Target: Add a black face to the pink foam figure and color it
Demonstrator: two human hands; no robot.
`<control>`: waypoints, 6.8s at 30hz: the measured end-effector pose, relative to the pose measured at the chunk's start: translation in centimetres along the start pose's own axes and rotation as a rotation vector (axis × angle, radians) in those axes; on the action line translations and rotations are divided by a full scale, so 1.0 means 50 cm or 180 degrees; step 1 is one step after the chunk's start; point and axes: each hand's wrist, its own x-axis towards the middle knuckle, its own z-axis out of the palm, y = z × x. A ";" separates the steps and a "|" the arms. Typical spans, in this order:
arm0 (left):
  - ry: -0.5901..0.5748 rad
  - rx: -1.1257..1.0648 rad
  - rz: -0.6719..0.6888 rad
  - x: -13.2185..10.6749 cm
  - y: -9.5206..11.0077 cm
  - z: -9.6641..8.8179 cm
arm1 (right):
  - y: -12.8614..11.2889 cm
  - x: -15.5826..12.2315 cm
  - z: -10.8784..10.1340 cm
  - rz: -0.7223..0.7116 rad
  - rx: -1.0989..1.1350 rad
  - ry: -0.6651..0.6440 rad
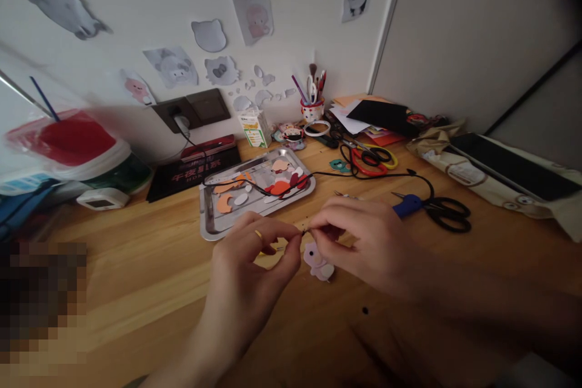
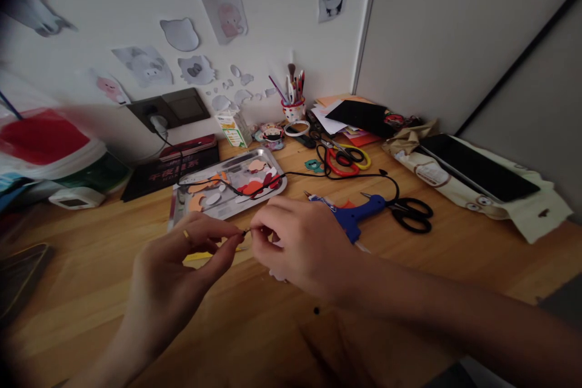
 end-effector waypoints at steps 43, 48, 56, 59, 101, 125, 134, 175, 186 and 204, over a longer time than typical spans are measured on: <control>-0.0554 -0.0928 -0.1683 0.025 -0.037 -0.007 | 0.142 -0.076 -0.133 0.0351 -0.1540 -0.0763; -0.0806 -0.0530 -0.1716 0.036 -0.078 -0.013 | 0.147 -0.086 -0.136 0.0407 -0.1292 -0.0650; -0.1323 -0.0209 -0.1127 0.021 -0.095 0.017 | 0.123 -0.074 -0.132 0.0763 -0.0523 -0.0307; -0.1597 -0.0047 -0.0656 0.016 -0.094 0.038 | 0.111 -0.065 -0.115 0.0727 -0.0349 -0.0526; -0.0930 -0.2044 -0.2606 0.047 -0.007 0.034 | 0.025 0.000 -0.018 0.1432 0.1632 -0.0844; -0.0925 -0.1943 -0.2242 0.038 -0.013 0.034 | 0.029 0.011 -0.025 0.1473 0.1803 -0.0767; -0.0947 -0.1890 -0.2279 0.039 -0.007 0.037 | 0.037 0.013 -0.021 0.1436 0.1698 -0.0811; -0.1665 -0.2373 -0.2476 0.051 0.016 0.045 | 0.090 -0.035 -0.063 -0.1881 -0.1357 0.0396; -0.1372 0.0889 -0.0381 -0.032 -0.206 -0.035 | 0.092 -0.025 -0.041 -0.1738 -0.1143 0.0391; 0.0106 0.1164 0.0789 -0.044 -0.090 -0.081 | 0.029 0.036 0.006 0.1547 0.2953 -0.1296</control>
